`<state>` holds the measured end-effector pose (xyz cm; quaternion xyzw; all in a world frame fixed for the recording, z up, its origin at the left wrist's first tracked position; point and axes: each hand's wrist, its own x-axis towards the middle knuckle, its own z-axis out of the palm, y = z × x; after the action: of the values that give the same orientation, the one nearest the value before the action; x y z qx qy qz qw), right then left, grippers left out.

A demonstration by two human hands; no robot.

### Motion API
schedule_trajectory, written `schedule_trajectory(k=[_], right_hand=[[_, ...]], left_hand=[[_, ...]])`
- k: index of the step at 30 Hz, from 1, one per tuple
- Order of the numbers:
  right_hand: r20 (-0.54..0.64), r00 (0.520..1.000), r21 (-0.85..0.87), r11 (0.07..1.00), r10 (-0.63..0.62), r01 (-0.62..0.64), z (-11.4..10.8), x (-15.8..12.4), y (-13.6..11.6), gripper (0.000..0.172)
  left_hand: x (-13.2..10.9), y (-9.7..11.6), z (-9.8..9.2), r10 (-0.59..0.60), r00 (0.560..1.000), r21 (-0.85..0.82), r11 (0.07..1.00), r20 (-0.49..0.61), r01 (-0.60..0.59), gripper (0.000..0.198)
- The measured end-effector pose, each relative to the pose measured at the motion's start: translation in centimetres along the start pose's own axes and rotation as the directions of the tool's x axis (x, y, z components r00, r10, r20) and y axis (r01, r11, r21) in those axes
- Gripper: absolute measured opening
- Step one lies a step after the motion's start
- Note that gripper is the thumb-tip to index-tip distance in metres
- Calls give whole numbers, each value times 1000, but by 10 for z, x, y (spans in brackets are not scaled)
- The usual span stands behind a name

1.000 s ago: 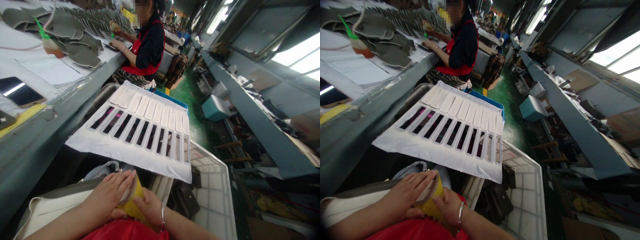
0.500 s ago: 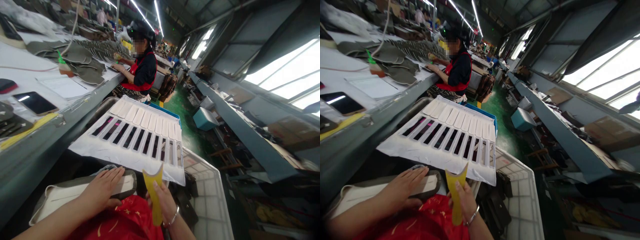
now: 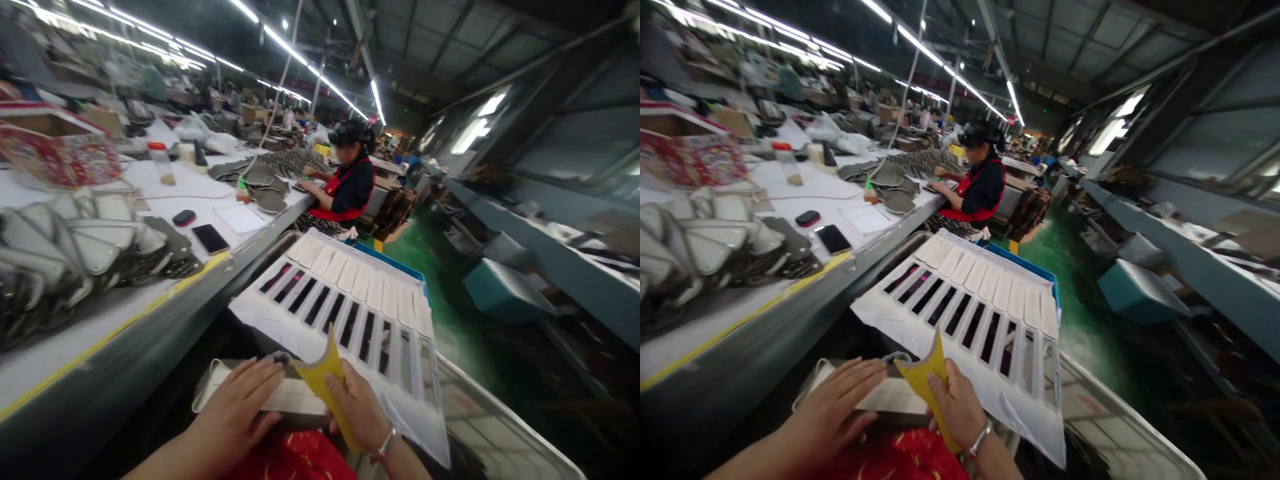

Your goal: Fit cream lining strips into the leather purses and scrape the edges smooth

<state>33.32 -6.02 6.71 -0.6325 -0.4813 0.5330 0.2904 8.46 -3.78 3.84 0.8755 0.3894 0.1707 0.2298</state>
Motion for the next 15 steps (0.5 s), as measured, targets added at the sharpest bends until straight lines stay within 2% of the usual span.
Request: schedule_trajectory(k=[1,2,3,4,5,6,8,9,13,15], right_hand=[[146,989,-111,994,-8,25,-5,8,-11,34],[275,962,-231,971,0,66,-8,19,-23,33],[382,924,-355,926,16,130,-7,32,-35,31],[454,891,-483,847,28,219,-2,47,-48,30],[500,865,-607,724,29,327,6,63,-60,30],[537,844,-698,572,20,431,16,79,-71,31],[594,804,-765,297,-18,572,41,110,-88,32],[619,784,-762,214,-36,611,56,124,-93,31],[675,731,-721,123,-97,682,112,157,-103,30],[696,692,-695,63,-192,716,135,166,-104,39]], left_hand=[[-16,-16,-7,-132,977,-89,989,-169,118,46],[-31,-31,-11,-301,915,-238,941,-267,240,43],[-43,-46,-13,-496,817,-432,831,-294,350,43],[-52,-59,-12,-629,733,-615,693,-260,376,46],[-56,-69,-9,-716,675,-761,535,-178,367,50],[-57,-76,-5,-752,653,-860,388,-88,331,54],[-48,-83,6,-736,675,-950,168,57,263,58],[-42,-83,10,-719,685,-968,75,112,238,59],[-17,-86,12,-666,704,-948,-318,246,31,66],[-13,-92,8,-640,722,-905,-423,263,-45,68]])
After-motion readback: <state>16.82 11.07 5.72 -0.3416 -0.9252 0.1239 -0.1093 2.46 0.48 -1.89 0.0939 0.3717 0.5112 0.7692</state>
